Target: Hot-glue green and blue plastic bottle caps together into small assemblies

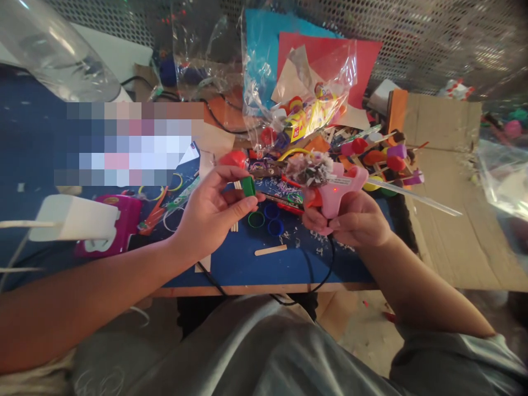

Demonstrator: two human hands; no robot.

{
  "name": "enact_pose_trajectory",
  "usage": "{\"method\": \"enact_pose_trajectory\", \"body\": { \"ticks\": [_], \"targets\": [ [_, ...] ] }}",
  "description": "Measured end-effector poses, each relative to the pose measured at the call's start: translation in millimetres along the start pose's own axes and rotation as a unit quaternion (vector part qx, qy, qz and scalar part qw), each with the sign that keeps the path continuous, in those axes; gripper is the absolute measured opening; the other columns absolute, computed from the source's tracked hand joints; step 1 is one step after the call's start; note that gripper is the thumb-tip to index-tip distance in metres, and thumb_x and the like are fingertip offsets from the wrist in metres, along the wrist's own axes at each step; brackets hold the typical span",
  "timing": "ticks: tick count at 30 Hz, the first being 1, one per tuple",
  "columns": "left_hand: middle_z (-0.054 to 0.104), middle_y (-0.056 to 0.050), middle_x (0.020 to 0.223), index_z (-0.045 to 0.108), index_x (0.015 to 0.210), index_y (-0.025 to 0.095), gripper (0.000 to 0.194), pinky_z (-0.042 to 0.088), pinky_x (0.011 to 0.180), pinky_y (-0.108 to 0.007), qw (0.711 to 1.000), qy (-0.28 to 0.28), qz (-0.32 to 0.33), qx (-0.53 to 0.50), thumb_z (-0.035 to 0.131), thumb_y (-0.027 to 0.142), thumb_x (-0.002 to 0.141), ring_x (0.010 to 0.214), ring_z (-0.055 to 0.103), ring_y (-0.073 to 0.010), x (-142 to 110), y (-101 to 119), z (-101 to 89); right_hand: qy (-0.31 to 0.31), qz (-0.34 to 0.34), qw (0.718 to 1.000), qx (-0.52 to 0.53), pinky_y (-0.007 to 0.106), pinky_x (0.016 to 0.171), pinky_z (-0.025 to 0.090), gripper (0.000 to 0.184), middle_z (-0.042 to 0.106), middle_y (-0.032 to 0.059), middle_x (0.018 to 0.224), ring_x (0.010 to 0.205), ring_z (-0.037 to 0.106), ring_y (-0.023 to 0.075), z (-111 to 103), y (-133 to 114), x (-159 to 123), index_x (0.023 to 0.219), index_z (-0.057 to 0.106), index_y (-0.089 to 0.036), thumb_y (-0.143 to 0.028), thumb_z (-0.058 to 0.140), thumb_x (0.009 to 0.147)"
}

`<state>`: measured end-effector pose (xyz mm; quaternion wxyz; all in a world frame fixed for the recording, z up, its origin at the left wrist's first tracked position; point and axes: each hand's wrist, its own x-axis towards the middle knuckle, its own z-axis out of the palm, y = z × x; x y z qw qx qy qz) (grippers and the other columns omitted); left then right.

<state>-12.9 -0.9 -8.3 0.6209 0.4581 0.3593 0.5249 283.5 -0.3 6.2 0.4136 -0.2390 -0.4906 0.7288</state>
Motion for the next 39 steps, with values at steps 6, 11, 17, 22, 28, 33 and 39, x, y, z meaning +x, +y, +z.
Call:
{"method": "enact_pose_trajectory", "body": {
  "ticks": [6,11,17,22,28,33,39],
  "targets": [
    [0.08,0.001,0.118,0.08,0.124,0.027,0.036,0.077,0.086,-0.023,0.999,-0.012,0.02,-0.025,0.103,0.022,0.097,0.102,0.09,-0.0159,-2,-4,-2.0,-0.014,0.04,0.999,-0.002,0.033,0.055,0.042,0.03,0.068,0.0045,0.091,0.061,0.051,0.0132,8,-5,-5,0.118,0.087,-0.023,-0.037,0.096,0.093],
    [0.077,-0.001,0.119,0.078,0.128,0.029,0.036,0.075,0.08,-0.022,1.0,0.0,0.015,-0.019,0.102,0.032,0.1,0.099,0.086,-0.0143,-2,-4,-5.2,0.06,0.04,0.997,0.005,0.03,0.051,0.041,0.023,0.073,0.0034,0.094,0.058,0.051,0.01,12,1,-4,0.106,0.09,-0.024,-0.037,0.102,0.092],
    [0.07,-0.003,0.124,0.077,0.13,0.031,0.038,0.068,0.072,-0.019,0.998,0.051,0.034,0.021,0.101,0.04,0.102,0.096,0.073,-0.0126,-4,-12,-8.4,0.088,0.037,0.995,-0.004,0.042,0.079,0.066,0.023,0.074,0.0036,0.083,0.074,0.069,0.0183,7,2,-7,0.102,0.094,-0.021,-0.042,0.101,0.093],
    [0.07,-0.004,0.131,0.074,0.13,0.031,0.038,0.067,0.074,-0.018,0.998,0.061,0.027,0.014,0.099,0.039,0.103,0.095,0.07,-0.0116,-5,-11,-6.7,0.081,0.058,0.995,-0.017,0.052,0.096,0.075,0.02,0.083,0.0062,0.092,0.077,0.074,0.0205,9,4,-10,0.106,0.097,-0.025,-0.042,0.1,0.097],
    [0.069,-0.003,0.124,0.073,0.132,0.031,0.037,0.067,0.079,-0.018,0.998,0.059,0.007,0.019,0.097,0.04,0.106,0.098,0.072,-0.0114,-8,-6,-6.7,0.171,0.022,0.983,-0.066,0.038,0.067,0.064,0.024,0.084,0.0082,0.094,0.086,0.078,0.0266,17,3,-9,0.11,0.096,-0.03,-0.042,0.104,0.091],
    [0.07,-0.004,0.119,0.072,0.134,0.029,0.038,0.068,0.083,-0.021,0.998,0.058,-0.005,0.032,0.096,0.041,0.107,0.101,0.073,-0.0135,-10,-7,-7.3,0.214,-0.033,0.974,-0.072,0.042,0.077,0.067,0.019,0.083,0.008,0.093,0.088,0.077,0.026,13,5,-6,0.099,0.096,-0.029,-0.041,0.105,0.088],
    [0.072,-0.002,0.12,0.075,0.133,0.028,0.038,0.07,0.081,-0.021,0.999,0.033,0.012,0.017,0.098,0.036,0.105,0.099,0.079,-0.013,-7,-7,-6.3,0.173,-0.004,0.984,-0.052,0.049,0.08,0.07,0.027,0.082,0.0076,0.093,0.08,0.072,0.0254,3,10,-3,0.111,0.096,-0.028,-0.048,0.101,0.092]
  ]
}}
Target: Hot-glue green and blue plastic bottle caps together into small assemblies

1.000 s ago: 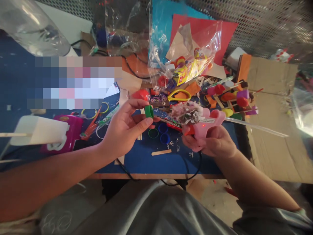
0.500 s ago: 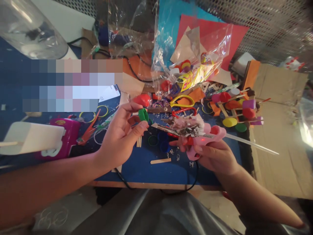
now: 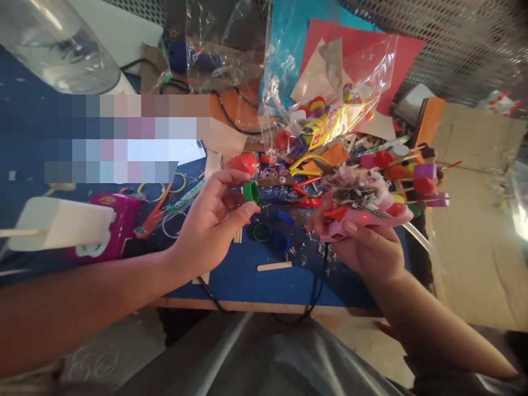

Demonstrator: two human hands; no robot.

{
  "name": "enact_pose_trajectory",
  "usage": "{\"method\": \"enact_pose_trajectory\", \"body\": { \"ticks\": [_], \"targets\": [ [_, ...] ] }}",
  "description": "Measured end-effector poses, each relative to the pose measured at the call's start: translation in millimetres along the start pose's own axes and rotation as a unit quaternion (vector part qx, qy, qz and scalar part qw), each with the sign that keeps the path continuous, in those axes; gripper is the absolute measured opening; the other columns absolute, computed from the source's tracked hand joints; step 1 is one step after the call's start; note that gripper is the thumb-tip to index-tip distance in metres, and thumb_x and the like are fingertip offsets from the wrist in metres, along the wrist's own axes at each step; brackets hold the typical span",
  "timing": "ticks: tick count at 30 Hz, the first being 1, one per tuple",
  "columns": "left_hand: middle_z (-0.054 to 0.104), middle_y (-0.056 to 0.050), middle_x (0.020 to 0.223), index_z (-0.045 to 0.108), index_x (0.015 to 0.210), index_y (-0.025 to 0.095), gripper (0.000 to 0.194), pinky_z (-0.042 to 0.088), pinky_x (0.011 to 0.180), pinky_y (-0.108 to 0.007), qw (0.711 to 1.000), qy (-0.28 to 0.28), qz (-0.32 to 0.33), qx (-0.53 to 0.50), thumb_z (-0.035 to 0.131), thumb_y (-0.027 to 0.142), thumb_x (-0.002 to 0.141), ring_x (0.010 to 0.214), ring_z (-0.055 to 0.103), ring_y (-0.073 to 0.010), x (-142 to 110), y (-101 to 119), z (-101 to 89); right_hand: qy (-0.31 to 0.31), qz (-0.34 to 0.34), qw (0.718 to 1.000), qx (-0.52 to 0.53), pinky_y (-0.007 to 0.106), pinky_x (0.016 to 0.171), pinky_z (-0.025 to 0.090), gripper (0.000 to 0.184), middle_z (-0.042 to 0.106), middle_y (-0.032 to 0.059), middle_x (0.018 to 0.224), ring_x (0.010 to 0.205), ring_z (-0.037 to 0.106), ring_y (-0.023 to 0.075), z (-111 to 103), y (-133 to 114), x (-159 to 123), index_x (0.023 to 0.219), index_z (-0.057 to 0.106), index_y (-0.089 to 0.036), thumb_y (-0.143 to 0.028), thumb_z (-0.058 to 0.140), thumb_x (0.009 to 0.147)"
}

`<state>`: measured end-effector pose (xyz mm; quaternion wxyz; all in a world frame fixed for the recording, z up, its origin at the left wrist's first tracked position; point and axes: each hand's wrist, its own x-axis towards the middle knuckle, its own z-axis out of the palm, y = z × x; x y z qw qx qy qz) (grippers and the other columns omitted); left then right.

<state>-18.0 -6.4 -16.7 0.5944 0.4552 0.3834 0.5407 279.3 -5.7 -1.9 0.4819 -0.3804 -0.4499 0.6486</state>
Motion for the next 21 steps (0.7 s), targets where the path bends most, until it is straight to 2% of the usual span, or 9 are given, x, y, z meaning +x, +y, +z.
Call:
{"method": "enact_pose_trajectory", "body": {
  "ticks": [4,6,8,11,15,19,21],
  "targets": [
    [0.077,-0.001,0.116,0.077,0.132,0.028,0.035,0.071,0.085,-0.019,1.0,-0.024,0.001,-0.016,0.098,0.032,0.105,0.102,0.085,-0.013,1,0,-0.8,-0.012,0.005,1.0,0.006,0.041,0.071,0.061,0.035,0.076,0.0054,0.083,0.075,0.066,0.0226,0,1,2,0.114,0.093,-0.025,-0.05,0.102,0.091],
    [0.078,-0.001,0.12,0.078,0.132,0.028,0.035,0.073,0.088,-0.02,1.0,-0.023,0.004,-0.015,0.098,0.03,0.104,0.105,0.086,-0.0141,2,0,-1.3,-0.027,0.02,0.999,0.012,0.039,0.065,0.055,0.035,0.072,0.0038,0.079,0.069,0.063,0.0203,3,0,1,0.105,0.091,-0.024,-0.052,0.104,0.089],
    [0.079,-0.002,0.122,0.078,0.132,0.028,0.034,0.075,0.087,-0.023,1.0,-0.018,0.013,-0.008,0.097,0.028,0.104,0.105,0.085,-0.0158,4,-1,-1.6,-0.026,0.03,0.999,0.02,0.038,0.06,0.051,0.036,0.074,0.0046,0.084,0.065,0.059,0.0183,7,0,0,0.097,0.089,-0.024,-0.052,0.107,0.085],
    [0.079,-0.004,0.123,0.078,0.13,0.028,0.033,0.075,0.084,-0.027,0.999,-0.015,0.032,0.01,0.098,0.03,0.103,0.102,0.084,-0.0174,5,-2,-1.2,-0.008,0.041,0.999,0.023,0.039,0.06,0.052,0.035,0.076,0.0073,0.095,0.065,0.058,0.017,10,-1,0,0.095,0.087,-0.023,-0.048,0.107,0.083],
    [0.079,-0.006,0.122,0.078,0.13,0.027,0.04,0.076,0.085,-0.031,0.997,-0.027,0.046,0.046,0.102,0.038,0.099,0.1,0.084,-0.0199,3,2,1.8,0.002,0.057,0.998,0.006,0.041,0.061,0.054,0.04,0.076,0.0077,0.094,0.066,0.058,0.018,9,-1,0,0.099,0.087,-0.021,-0.051,0.109,0.082],
    [0.077,-0.006,0.125,0.078,0.128,0.027,0.037,0.075,0.079,-0.031,0.995,-0.029,0.058,0.07,0.101,0.038,0.1,0.096,0.081,-0.0187,-1,6,6.3,-0.036,0.063,0.997,-0.031,0.037,0.057,0.049,0.045,0.073,0.0061,0.077,0.063,0.062,0.0198,8,-2,-4,0.08,0.08,-0.022,-0.059,0.107,0.086],
    [0.077,-0.006,0.129,0.08,0.125,0.027,0.035,0.074,0.081,-0.032,0.995,-0.027,0.071,0.068,0.101,0.036,0.099,0.095,0.08,-0.0178,-2,6,8.1,-0.05,0.061,0.996,-0.047,0.036,0.056,0.049,0.051,0.074,0.0069,0.077,0.063,0.064,0.0197,10,-2,-6,0.073,0.076,-0.022,-0.061,0.104,0.089]
  ]
}}
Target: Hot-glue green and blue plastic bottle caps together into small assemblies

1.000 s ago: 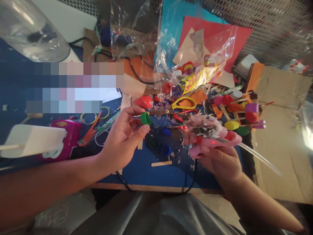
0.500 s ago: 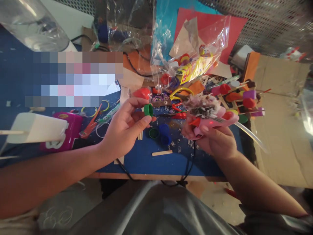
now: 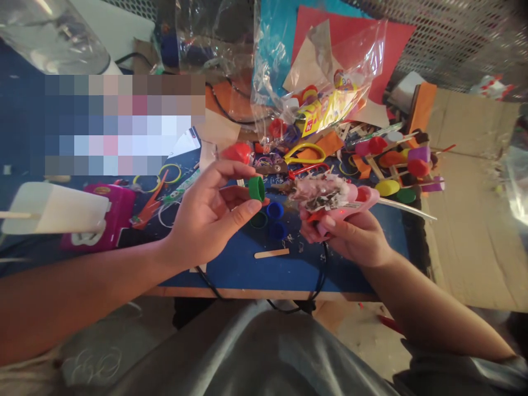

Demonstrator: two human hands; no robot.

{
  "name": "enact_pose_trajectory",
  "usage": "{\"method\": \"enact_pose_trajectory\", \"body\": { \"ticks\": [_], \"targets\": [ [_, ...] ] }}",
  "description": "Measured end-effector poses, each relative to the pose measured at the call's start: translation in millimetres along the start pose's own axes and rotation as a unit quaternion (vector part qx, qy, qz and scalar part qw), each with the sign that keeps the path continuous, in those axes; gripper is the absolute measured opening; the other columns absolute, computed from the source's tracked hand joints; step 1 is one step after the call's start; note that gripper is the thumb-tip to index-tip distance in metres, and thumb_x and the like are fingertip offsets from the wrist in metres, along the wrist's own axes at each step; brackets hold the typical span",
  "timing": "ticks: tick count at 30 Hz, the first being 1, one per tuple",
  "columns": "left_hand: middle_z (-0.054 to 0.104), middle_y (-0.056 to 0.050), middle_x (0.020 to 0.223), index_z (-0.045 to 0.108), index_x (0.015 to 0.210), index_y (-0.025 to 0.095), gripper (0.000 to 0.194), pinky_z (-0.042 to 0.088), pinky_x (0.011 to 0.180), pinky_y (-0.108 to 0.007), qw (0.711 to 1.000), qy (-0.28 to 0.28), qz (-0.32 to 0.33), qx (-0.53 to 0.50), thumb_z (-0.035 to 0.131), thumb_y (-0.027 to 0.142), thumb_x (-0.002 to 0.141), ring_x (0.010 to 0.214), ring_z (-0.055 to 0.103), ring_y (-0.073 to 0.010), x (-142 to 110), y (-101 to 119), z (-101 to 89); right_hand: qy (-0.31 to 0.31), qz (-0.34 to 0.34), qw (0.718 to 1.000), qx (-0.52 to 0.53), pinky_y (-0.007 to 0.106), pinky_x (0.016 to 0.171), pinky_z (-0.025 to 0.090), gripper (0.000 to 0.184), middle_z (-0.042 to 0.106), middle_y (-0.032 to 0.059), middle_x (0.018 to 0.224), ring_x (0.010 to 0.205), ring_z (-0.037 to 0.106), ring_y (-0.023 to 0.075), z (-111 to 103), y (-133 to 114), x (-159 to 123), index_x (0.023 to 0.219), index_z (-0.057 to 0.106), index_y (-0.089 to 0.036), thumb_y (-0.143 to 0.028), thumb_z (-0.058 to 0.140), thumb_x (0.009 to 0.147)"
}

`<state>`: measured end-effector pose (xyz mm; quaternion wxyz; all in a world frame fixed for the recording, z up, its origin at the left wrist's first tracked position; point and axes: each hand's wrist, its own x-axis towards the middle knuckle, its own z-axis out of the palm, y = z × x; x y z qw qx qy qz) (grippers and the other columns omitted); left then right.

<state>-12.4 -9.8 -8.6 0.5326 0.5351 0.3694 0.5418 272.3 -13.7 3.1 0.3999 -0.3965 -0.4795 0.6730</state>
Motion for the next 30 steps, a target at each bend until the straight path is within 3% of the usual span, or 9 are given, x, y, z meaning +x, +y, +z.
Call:
{"method": "enact_pose_trajectory", "body": {
  "ticks": [6,10,16,24,30],
  "targets": [
    [0.079,-0.008,0.122,0.08,0.121,0.025,0.031,0.074,0.082,-0.037,0.999,-0.021,0.024,0.004,0.101,0.033,0.099,0.094,0.081,-0.02,-0.2,5.8,1.5,0.003,0.013,1.0,-0.013,0.034,0.051,0.049,0.045,0.076,0.0062,0.081,0.058,0.058,0.0156,1.1,3.0,-0.2,0.095,0.088,-0.021,-0.062,0.105,0.089],
    [0.079,-0.007,0.116,0.081,0.12,0.025,0.029,0.075,0.084,-0.036,0.999,-0.028,0.033,0.018,0.1,0.03,0.099,0.096,0.082,-0.0208,0.0,9.5,0.9,-0.001,0.017,1.0,-0.009,0.033,0.049,0.047,0.048,0.074,0.0059,0.075,0.057,0.057,0.0157,-0.5,5.2,1.4,0.089,0.087,-0.02,-0.065,0.105,0.088],
    [0.083,-0.008,0.128,0.08,0.121,0.029,0.032,0.079,0.087,-0.039,0.998,-0.022,0.046,0.038,0.101,0.034,0.097,0.098,0.083,-0.0215,-1.4,5.2,0.3,-0.024,0.009,1.0,0.004,0.033,0.052,0.047,0.039,0.072,0.0038,0.073,0.057,0.057,0.0157,1.6,5.3,0.2,0.09,0.087,-0.021,-0.057,0.102,0.094],
    [0.084,-0.007,0.131,0.083,0.125,0.031,0.031,0.08,0.092,-0.038,0.996,-0.03,0.078,0.037,0.1,0.028,0.099,0.101,0.086,-0.0196,-2.6,2.4,-1.3,-0.044,0.005,0.999,0.0,0.033,0.054,0.046,0.047,0.067,0.0022,0.074,0.059,0.053,0.0145,2.7,4.4,-0.4,0.079,0.075,-0.021,-0.058,0.099,0.097],
    [0.085,-0.008,0.129,0.081,0.122,0.027,0.031,0.077,0.083,-0.037,0.996,-0.021,0.077,0.048,0.1,0.03,0.099,0.1,0.085,-0.0209,-0.9,5.9,0.9,-0.047,0.012,0.999,0.023,0.032,0.055,0.048,0.042,0.064,-0.0004,0.072,0.059,0.051,0.013,5.4,3.2,0.8,0.084,0.077,-0.022,-0.053,0.101,0.096]
  ]
}}
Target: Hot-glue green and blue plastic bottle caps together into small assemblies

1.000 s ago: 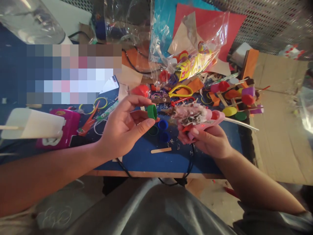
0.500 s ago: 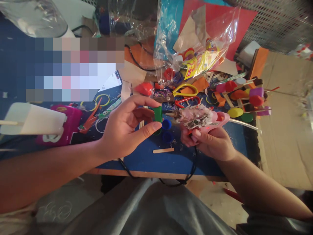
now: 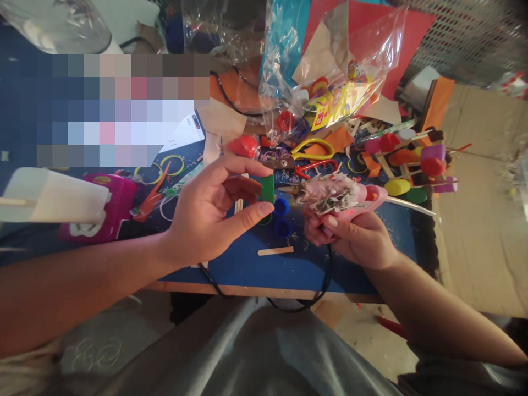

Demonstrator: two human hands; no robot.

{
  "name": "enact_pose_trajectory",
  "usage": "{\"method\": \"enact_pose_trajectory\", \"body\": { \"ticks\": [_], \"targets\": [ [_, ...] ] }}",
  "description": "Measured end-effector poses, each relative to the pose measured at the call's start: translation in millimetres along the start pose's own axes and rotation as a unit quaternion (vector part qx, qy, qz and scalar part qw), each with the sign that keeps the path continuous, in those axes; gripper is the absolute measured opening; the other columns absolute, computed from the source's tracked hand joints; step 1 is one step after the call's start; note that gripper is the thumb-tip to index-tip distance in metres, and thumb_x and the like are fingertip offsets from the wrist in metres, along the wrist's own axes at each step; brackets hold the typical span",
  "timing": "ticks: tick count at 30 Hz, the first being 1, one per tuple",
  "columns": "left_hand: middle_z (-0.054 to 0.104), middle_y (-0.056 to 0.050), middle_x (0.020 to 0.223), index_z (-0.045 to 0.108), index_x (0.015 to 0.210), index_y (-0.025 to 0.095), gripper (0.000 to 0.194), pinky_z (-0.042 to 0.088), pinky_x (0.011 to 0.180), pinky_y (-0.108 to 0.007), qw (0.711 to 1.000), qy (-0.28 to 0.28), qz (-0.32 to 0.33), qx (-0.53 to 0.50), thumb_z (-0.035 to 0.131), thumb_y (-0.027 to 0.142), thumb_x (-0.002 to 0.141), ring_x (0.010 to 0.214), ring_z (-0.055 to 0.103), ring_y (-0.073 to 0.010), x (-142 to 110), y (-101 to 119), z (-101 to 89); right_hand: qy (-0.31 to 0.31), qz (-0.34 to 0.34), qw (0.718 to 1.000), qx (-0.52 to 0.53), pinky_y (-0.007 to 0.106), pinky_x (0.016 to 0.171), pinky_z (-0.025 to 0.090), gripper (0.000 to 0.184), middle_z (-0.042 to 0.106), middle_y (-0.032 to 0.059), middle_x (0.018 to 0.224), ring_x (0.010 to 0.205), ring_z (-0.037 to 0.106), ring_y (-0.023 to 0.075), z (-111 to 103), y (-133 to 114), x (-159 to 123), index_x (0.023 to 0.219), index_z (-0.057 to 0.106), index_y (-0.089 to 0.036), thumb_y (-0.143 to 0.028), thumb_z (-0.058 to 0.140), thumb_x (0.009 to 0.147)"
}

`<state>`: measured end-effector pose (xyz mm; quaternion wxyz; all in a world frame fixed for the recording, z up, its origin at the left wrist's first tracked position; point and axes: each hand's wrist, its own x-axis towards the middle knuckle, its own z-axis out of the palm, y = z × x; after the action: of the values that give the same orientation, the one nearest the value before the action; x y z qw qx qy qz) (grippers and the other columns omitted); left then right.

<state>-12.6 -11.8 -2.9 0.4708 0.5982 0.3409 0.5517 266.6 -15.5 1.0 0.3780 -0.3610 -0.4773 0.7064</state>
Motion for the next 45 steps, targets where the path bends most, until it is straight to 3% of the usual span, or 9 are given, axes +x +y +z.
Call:
{"method": "enact_pose_trajectory", "body": {
  "ticks": [8,18,25,33,39,45],
  "targets": [
    [0.085,-0.008,0.133,0.081,0.123,0.033,0.03,0.081,0.092,-0.051,0.999,-0.016,-0.028,0.004,0.1,0.035,0.1,0.1,0.085,-0.0253,-1,3,-3.3,0.023,0.004,1.0,-0.014,0.032,0.052,0.046,0.046,0.066,0.0012,0.073,0.058,0.048,0.013,-2,1,-1,0.083,0.077,-0.021,-0.058,0.103,0.091],
    [0.085,-0.005,0.127,0.084,0.129,0.032,0.035,0.078,0.087,-0.034,0.999,-0.016,0.04,-0.02,0.099,0.021,0.099,0.098,0.085,-0.0172,-1,-6,0.5,0.06,0.022,0.998,0.024,0.033,0.055,0.044,0.053,0.051,-0.0042,0.073,0.06,0.045,0.0125,-1,-1,-2,0.079,0.065,-0.023,-0.054,0.107,0.087],
    [0.086,-0.006,0.128,0.082,0.125,0.03,0.029,0.079,0.086,-0.038,1.0,-0.02,0.02,-0.003,0.098,0.024,0.101,0.096,0.085,-0.019,-1,-2,-0.7,0.066,0.015,0.997,0.029,0.032,0.055,0.045,0.052,0.047,-0.0051,0.071,0.06,0.044,0.0122,1,-1,-2,0.077,0.064,-0.023,-0.05,0.107,0.088],
    [0.084,-0.007,0.131,0.082,0.133,0.034,0.036,0.08,0.085,-0.039,0.997,-0.044,0.055,-0.013,0.098,0.026,0.101,0.102,0.087,-0.0227,1,-14,-7.1,0.058,0.005,0.998,0.012,0.032,0.054,0.047,0.053,0.05,-0.004,0.071,0.059,0.047,0.0121,3,-5,-1,0.074,0.065,-0.021,-0.053,0.106,0.09],
    [0.083,-0.006,0.133,0.082,0.138,0.031,0.042,0.079,0.089,-0.03,0.997,-0.035,0.063,-0.014,0.096,0.019,0.101,0.102,0.087,-0.0181,1,-18,-7.9,0.055,-0.012,0.998,-0.017,0.032,0.057,0.051,0.046,0.071,0.005,0.078,0.064,0.06,0.0164,2,-2,-3,0.08,0.078,-0.021,-0.057,0.106,0.089],
    [0.084,-0.006,0.134,0.081,0.141,0.028,0.049,0.078,0.09,-0.024,0.993,-0.037,0.107,-0.017,0.098,0.018,0.097,0.099,0.087,-0.0146,1,-25,-5.2,0.069,-0.016,0.997,-0.02,0.031,0.057,0.052,0.041,0.075,0.0048,0.079,0.063,0.064,0.0166,0,3,-5,0.087,0.086,-0.022,-0.056,0.108,0.087]
  ]
}}
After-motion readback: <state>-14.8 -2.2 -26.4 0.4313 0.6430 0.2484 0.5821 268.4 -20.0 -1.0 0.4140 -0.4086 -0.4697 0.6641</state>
